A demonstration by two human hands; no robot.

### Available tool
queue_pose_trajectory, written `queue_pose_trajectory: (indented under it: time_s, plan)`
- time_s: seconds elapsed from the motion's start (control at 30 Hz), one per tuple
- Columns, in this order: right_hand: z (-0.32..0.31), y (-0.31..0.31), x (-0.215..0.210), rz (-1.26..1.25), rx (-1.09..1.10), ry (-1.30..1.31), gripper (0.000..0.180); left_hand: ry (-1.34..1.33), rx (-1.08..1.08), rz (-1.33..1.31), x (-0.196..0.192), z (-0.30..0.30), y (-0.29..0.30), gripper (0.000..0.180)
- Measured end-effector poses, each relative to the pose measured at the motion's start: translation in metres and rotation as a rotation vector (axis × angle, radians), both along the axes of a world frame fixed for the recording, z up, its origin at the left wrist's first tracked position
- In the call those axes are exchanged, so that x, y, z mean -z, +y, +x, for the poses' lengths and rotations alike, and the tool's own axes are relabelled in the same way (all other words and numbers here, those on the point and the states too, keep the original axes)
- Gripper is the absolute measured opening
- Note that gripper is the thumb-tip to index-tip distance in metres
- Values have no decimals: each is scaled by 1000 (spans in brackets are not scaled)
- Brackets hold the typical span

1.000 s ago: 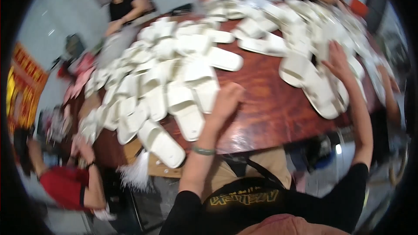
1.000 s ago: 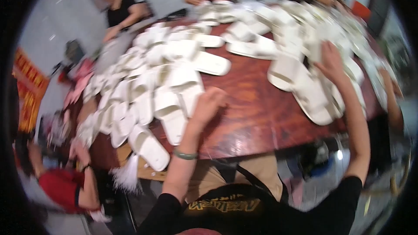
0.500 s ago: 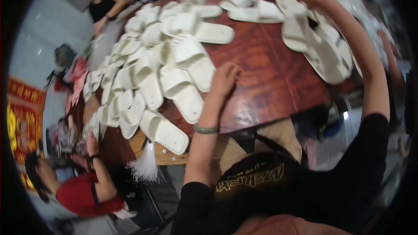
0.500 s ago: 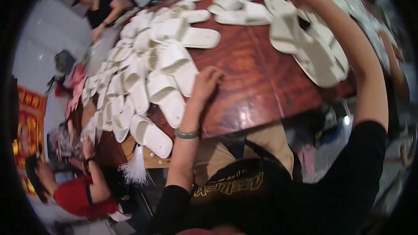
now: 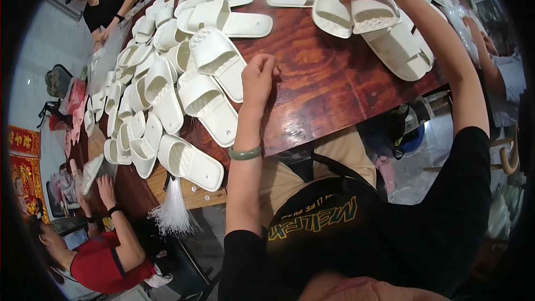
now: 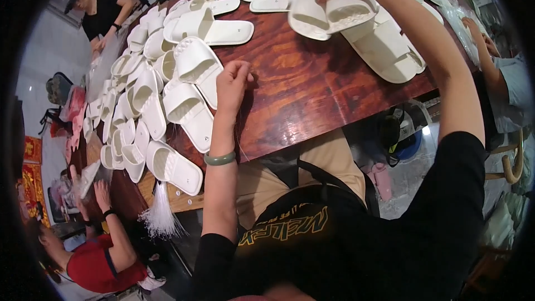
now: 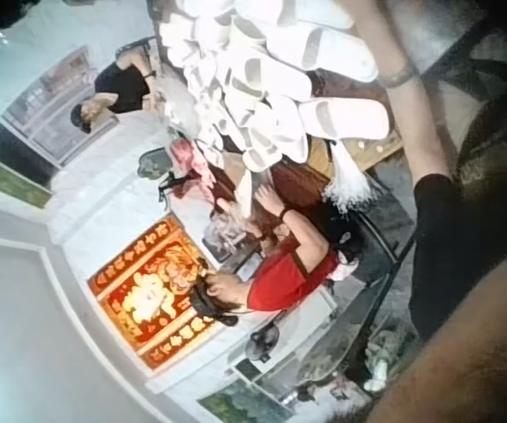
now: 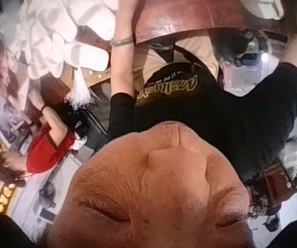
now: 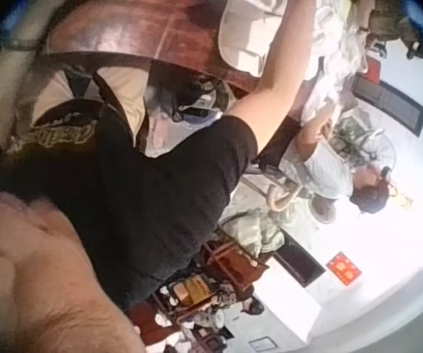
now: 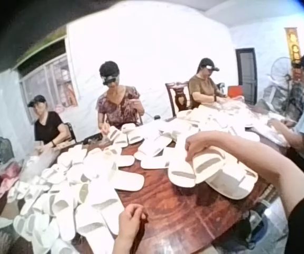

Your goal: Assembling and inspecting white house slippers at a work table.

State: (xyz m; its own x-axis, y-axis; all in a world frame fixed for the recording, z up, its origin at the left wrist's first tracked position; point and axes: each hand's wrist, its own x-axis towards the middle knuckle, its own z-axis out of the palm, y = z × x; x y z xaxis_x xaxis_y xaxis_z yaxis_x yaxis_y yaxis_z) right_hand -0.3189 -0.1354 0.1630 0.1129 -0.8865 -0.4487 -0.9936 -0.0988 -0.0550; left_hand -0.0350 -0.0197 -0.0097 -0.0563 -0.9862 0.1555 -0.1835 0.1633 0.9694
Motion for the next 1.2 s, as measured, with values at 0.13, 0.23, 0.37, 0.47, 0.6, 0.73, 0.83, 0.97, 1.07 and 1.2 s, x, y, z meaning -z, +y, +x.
queue_pose_trajectory:
  time_s: [0.13, 0.23, 0.37, 0.47, 0.6, 0.73, 0.83, 0.97, 1.07, 1.2]
  plan:
    - [16, 16, 35, 52, 28, -631, 25, 329, -176, -31, -4, 5, -8, 13]
    - [34, 45, 82, 208, -44, -766, 23, 472, -254, -70, -2, 16, -15, 15]
    - [51, 68, 124, 326, 62, -968, 31, 397, -298, -75, 3, 15, -17, 14]
    - [63, 83, 117, 308, 104, -1089, 33, 183, -138, 19, 6, 16, -15, 15]
    - [70, 87, 136, 452, 237, -1154, 29, 289, -87, -23, 7, 9, -17, 13]
    - [80, 132, 122, 398, 412, -1316, 34, 475, -230, -146, -15, 17, -5, 12]
    - [86, 137, 121, 305, 395, -1414, 32, 634, -275, -195, -29, 19, 1, 12]
    - [76, 114, 136, 13, -49, -951, 33, 588, -236, -211, -39, 18, 19, 13]
    - [76, 142, 79, -127, -98, -680, 38, 269, -194, -230, -60, 14, 64, 13]
    - [86, 186, 81, -75, -340, -1332, 47, 259, 6, -465, -62, -11, 92, 10]
